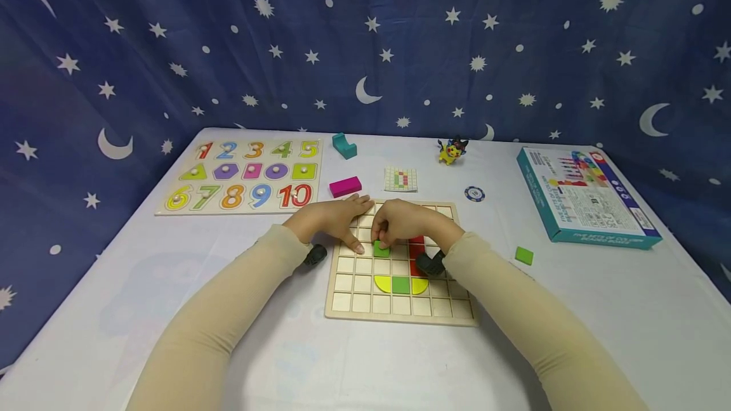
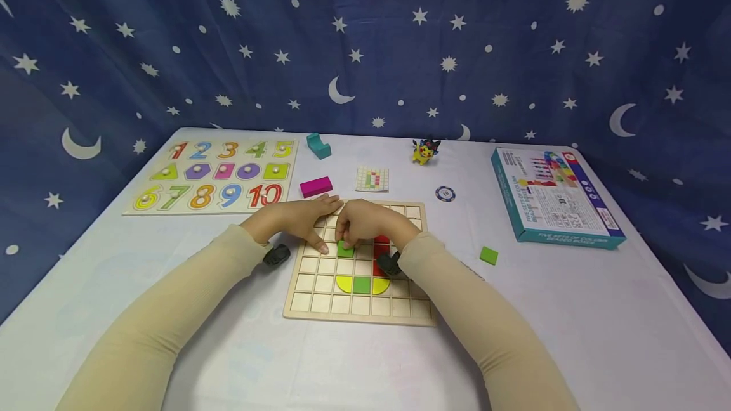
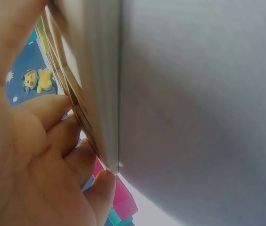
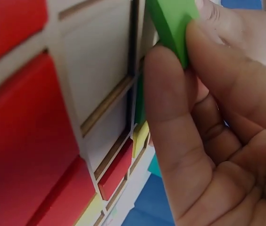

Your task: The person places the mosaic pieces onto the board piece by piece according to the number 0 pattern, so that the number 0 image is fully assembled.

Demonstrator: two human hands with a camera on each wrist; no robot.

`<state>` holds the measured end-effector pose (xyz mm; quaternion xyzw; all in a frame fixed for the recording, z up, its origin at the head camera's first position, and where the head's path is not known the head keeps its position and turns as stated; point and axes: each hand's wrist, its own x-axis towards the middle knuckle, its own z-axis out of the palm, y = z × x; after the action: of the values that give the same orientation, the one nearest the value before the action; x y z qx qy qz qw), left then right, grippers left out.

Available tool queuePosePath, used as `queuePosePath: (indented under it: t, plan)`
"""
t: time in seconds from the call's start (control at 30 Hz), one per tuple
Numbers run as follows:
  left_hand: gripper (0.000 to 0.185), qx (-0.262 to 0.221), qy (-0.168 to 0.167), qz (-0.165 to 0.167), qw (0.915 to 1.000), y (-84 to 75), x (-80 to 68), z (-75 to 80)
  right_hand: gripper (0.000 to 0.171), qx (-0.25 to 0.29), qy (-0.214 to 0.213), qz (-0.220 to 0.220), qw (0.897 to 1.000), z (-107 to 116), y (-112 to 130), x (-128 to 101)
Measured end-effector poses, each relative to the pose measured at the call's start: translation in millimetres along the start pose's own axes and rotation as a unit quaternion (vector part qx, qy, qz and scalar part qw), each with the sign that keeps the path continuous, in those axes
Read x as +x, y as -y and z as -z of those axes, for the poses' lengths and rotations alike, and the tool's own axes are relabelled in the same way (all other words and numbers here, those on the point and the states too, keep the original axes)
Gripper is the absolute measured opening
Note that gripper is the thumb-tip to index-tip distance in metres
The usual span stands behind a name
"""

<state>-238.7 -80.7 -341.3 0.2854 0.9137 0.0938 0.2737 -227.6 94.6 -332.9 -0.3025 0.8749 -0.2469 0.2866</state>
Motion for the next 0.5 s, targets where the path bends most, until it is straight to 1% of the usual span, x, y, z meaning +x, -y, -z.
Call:
queuePosePath:
  t: [0.3,0.5]
  plan:
    - [0.104,-0.003,-0.002,-0.003,1.0000,0.1,0.4,-0.2,0.006,-0.041,-0.006,-0.017,0.999,-3.0,1.6,3.4]
    - [0.104,0.001,-0.002,-0.002,1.0000,0.5,0.8,-0.5,0.007,-0.058,-0.013,-0.004,0.998,-4.6,2.3,2.0]
